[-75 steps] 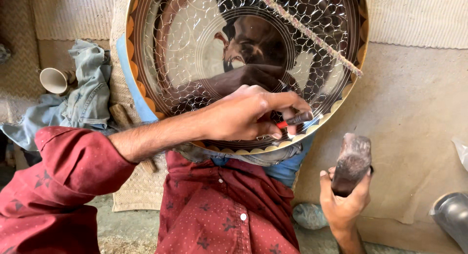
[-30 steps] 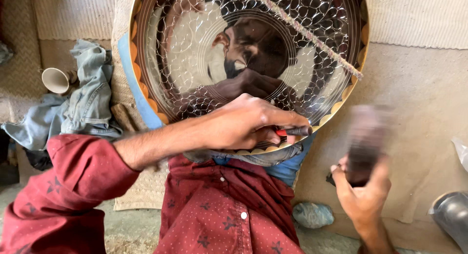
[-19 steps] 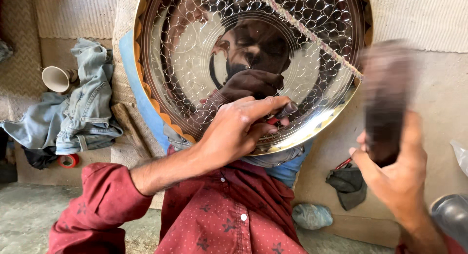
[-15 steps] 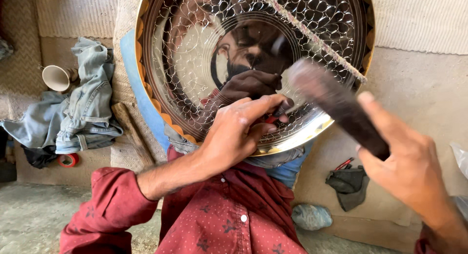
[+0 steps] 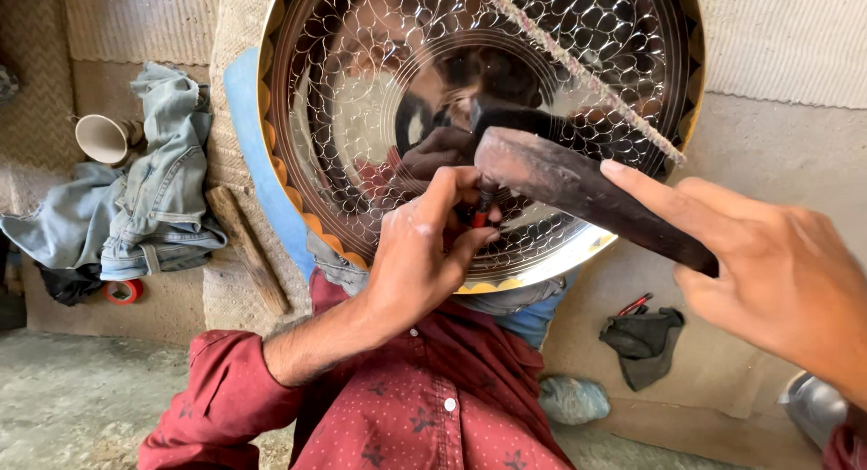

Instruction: The person sits on the floor with a decorative metal plate resting on their lap and engraves patterns into it, holding a chisel against the surface and striking it with a wooden mallet. They then flip the plate over to work on the reverse side before scribing circular guide lines on the front with a red marking tool.

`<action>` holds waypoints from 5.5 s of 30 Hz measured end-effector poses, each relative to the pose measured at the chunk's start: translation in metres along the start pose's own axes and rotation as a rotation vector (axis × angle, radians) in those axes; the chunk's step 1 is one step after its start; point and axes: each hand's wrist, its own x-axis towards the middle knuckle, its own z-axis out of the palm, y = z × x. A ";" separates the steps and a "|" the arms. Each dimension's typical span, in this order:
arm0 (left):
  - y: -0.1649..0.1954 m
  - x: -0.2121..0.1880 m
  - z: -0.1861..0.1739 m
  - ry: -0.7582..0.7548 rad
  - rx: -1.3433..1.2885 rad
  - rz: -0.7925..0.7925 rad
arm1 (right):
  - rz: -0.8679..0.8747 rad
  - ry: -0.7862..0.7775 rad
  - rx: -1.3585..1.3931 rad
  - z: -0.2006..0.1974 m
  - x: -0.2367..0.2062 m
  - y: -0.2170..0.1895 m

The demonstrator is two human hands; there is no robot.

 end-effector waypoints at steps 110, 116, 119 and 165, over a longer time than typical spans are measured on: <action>-0.015 0.068 0.003 -1.086 -0.058 0.368 | 0.178 0.871 0.768 0.240 -0.093 -0.022; -0.016 0.070 0.001 -1.174 -0.096 0.410 | 0.188 0.829 0.807 0.242 -0.087 -0.034; -0.016 0.071 -0.001 -1.226 -0.020 0.386 | 0.154 0.899 0.746 0.237 -0.085 -0.037; 0.001 0.010 0.002 -0.194 -0.134 0.091 | -0.025 0.431 0.163 0.069 -0.033 0.028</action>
